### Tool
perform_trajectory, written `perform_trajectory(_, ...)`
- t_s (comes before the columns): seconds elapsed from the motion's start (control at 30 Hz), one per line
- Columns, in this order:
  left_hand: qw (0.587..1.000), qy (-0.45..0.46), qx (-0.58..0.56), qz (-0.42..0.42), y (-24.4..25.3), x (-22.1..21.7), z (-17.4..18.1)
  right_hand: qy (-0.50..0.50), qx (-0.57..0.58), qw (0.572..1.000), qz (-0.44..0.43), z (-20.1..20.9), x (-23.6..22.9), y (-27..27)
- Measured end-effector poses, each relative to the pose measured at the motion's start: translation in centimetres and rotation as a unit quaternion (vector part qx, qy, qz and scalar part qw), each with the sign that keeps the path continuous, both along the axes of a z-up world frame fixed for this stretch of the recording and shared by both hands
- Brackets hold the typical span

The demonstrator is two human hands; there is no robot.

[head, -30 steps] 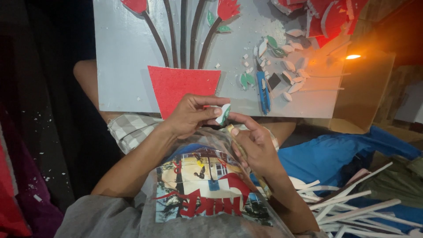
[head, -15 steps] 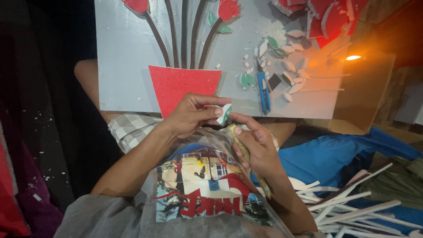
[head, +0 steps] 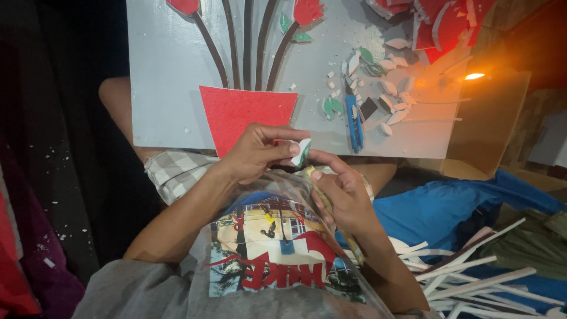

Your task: Refining the details of a floral art piece by attaching small green foam leaves using adhesive.

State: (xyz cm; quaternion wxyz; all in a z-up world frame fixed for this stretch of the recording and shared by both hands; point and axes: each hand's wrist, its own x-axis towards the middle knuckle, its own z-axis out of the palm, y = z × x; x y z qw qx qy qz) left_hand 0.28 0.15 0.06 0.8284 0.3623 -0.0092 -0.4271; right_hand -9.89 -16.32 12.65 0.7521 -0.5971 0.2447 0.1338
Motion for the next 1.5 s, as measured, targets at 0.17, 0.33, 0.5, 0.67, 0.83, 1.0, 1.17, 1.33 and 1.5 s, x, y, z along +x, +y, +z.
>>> perform_trajectory(0.17,1.0,0.023,-0.001,0.001,0.0,-0.3,0.1,0.013,0.015,1.0,0.005,0.6,0.1,0.0)
perform_trajectory(0.33,0.999,0.051,-0.01,0.002,-0.1,-0.3,0.2,0.024,0.033,0.999,0.007,0.6,0.0,-0.5)
perform_trajectory(0.5,0.999,0.051,-0.018,-0.007,-0.1,-0.3,-0.4,0.008,0.041,0.999,-0.001,0.4,-0.2,-0.8)
perform_trajectory(0.67,0.999,0.049,-0.019,-0.008,-0.1,-0.4,-0.5,0.006,0.042,0.999,0.0,0.4,-0.2,-0.6)
perform_trajectory(0.83,0.998,0.053,-0.02,-0.004,0.0,-0.4,-0.6,0.007,0.039,0.999,0.0,0.2,-0.2,-0.6)
perform_trajectory(1.0,0.998,0.044,-0.029,-0.016,0.0,-0.2,-0.5,-0.002,0.042,0.999,0.009,0.2,-0.1,-0.6)
perform_trajectory(1.17,0.999,0.041,-0.031,-0.016,-0.1,-0.3,-0.9,-0.004,0.034,0.999,0.014,0.3,-0.1,-0.7)
perform_trajectory(1.33,0.999,0.038,-0.03,-0.018,-0.1,-0.4,-1.3,0.003,0.029,1.0,0.013,0.5,-0.1,-0.5)
perform_trajectory(1.5,0.999,0.044,-0.029,-0.013,-0.1,-0.4,-0.8,0.002,0.014,1.0,0.015,0.4,-0.2,-0.5)
